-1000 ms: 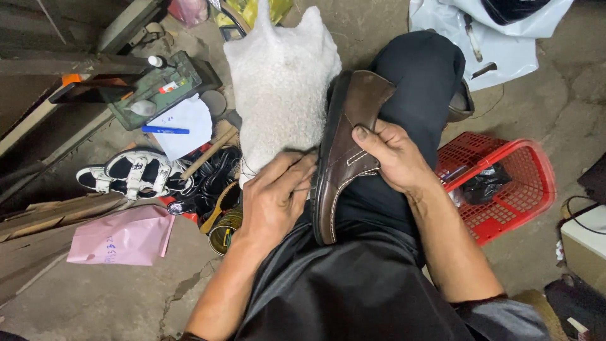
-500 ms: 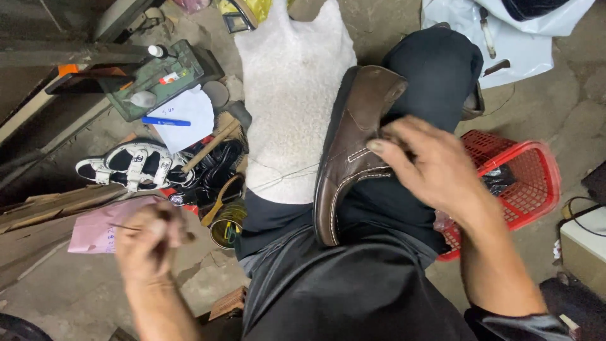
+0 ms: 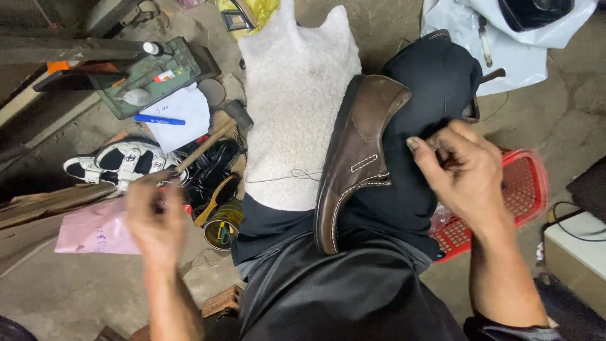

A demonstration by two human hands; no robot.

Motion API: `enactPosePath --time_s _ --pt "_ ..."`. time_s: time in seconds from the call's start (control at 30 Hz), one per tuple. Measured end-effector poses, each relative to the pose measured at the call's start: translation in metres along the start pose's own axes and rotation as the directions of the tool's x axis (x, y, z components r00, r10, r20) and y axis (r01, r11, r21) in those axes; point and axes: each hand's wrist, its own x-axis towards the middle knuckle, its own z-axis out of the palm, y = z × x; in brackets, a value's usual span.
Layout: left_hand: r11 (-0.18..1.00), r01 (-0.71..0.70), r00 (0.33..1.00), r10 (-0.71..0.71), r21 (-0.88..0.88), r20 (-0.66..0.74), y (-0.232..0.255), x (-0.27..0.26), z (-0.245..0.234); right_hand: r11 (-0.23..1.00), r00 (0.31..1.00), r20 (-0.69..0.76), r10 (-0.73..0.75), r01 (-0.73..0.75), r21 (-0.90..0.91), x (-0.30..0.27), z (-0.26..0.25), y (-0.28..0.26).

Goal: The person sits on the floor and sews a brown leather shoe using a needle and thread. They repeatedly push the needle through the shoe's sole and upper, pulling the thread tight to secure the stitching.

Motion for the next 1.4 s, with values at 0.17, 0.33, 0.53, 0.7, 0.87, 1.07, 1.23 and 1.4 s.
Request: enactPosePath --time_s 0.17,0.33,0.53,0.7,0.87,1.07,1.23,1.4 --pt "0.891 -0.260 0.928 0.337 -0.372 0.160 0.118 0.018 0.036 0.989 0.990 -0.061 -0.126 0.120 -0.088 0.000 0.013 0.005" --pt "0.878 -0.234 0.804 0.417 -0.418 0.423 0.138 0.038 0.048 0.986 0.990 -0.137 0.040 -0.062 -0.157 -0.028 0.004 0.072" --pt "0.910 -0.054 0.776 0.297 -0.411 0.557 0.143 0.040 0.034 0.972 0.960 -0.214 0.179 -0.138 0.192 -0.035 -0.019 0.087" --pt "0.908 -0.082 0.799 0.307 -0.410 0.518 0.141 0.027 0.045 0.213 0.981 -0.078 0.175 0.040 0.976 -0.008 -0.020 0.057" --pt "0.878 -0.155 0.834 0.362 -0.452 0.416 0.142 0.016 0.055 -0.116 0.965 0.118 0.235 -0.092 0.989 0.024 -0.009 0.058" --pt "0.864 -0.258 0.843 0.420 -0.433 0.337 0.150 0.019 0.061 -0.103 0.852 0.319 0.415 -0.305 0.947 0.030 0.007 0.086" --pt "0.865 -0.295 0.820 0.448 -0.407 0.357 0.150 0.019 0.068 -0.129 0.741 0.348 0.574 -0.338 0.932 0.025 0.026 0.130" --pt "0.871 -0.180 0.866 0.361 -0.457 0.347 0.151 0.019 0.065 -0.093 0.770 0.277 0.575 -0.274 0.957 0.024 0.022 0.124"
